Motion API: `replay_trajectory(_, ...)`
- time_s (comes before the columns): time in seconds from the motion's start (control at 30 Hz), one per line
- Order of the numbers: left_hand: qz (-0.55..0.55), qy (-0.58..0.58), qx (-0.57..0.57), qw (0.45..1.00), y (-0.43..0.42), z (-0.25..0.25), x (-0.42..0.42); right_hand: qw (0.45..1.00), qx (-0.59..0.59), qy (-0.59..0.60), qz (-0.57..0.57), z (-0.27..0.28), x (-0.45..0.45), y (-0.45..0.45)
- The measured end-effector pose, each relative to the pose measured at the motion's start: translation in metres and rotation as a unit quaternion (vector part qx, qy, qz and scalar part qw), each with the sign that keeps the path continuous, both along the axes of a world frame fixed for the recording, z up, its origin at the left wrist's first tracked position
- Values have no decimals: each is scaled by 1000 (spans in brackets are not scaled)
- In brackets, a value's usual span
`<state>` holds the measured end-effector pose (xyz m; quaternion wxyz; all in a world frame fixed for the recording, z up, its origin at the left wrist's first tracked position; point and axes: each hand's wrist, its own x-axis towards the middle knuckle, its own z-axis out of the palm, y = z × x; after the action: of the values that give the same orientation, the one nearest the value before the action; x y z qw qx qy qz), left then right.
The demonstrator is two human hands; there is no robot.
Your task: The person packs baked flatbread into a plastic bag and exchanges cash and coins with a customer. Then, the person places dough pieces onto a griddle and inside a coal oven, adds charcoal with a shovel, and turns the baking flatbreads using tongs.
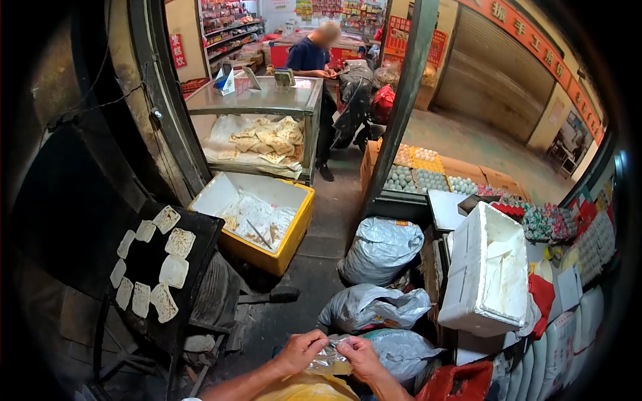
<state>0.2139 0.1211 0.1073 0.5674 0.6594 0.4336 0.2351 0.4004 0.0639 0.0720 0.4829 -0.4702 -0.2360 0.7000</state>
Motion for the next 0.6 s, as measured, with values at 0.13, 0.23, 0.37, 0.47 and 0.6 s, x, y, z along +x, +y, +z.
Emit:
replay_trajectory(0.13, 10, -108, -7, 994, -2, -5, 1, 995, -52, 41, 81, -8, 2, -2)
replay_trajectory(0.23, -53, -158, -180, 970, 1, -14, -1, 999, -9, -7, 40, -7, -5, 1)
replay_trajectory(0.37, -225, 41, -120, 966, 16, -5, -17, 995, -39, 87, 11, 25, 6, 1)
replay_trajectory(0.47, -224, 207, 0, 952, 19, -22, -30, 985, 41, -119, 121, 0, 18, -8)
replay_trajectory(0.6, -172, 310, 224, 908, 28, -87, -49, 923, 130, -244, 268, -3, 8, -20)
